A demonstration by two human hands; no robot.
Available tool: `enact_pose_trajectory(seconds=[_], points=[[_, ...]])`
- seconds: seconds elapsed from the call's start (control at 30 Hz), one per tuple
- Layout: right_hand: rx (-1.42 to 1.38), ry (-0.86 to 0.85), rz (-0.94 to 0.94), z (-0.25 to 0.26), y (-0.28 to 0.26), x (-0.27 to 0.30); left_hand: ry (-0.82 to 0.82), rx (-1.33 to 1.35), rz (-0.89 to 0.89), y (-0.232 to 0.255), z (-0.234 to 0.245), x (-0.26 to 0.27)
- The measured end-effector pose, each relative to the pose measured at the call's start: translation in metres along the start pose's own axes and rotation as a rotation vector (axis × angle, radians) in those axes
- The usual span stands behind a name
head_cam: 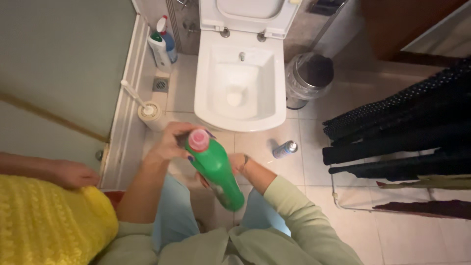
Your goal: The person applies cleaning foam from a spray can into the toilet bowl, then scrubs the interior with a toilet brush. They later add liquid cleaner from a green bottle and continue scrubbing the bowl.
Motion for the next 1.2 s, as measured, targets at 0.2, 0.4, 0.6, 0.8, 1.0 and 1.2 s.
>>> enact_pose_trajectory(seconds=[0.2,0.4,0.6,0.8,1.0,1.2], points=[[-0.233,0.190,0.272,-0.037,0.060,0.048,-0.171,0.222,-0.008,0.001,-0.064,-0.032],[-0.064,0.447,0.552,-0.066,0.031,0.090,-0.329,-0.500,-0.266,0.081,-0.076,-0.071],[0.067,0.797,0.697,-0.083,-0.006,0.112,-0.182,-1.282,-0.357,0.121,-0.106,-0.098],[0.518,1.267,0.694,-0.094,-0.038,0.131,0.192,-1.592,0.185,0.124,-0.098,-0.134],[0.784,1.605,0.777,-0.101,-0.038,0.138,0.076,-1.531,0.498,0.101,-0.044,-0.132],[0.648,1.420,0.912,-0.072,-0.077,0.191,0.462,-0.788,0.528,-0.016,0.040,-0.073]])
Point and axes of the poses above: each hand's wrist, its own x-axis away from the middle knuckle, its own z-axis out of the back of the hand, y = z × x, the point moved 6 cm from there along -x, towards the middle knuckle, and after that the axes turned 15 degrees about -x, right-handed, at the moved point
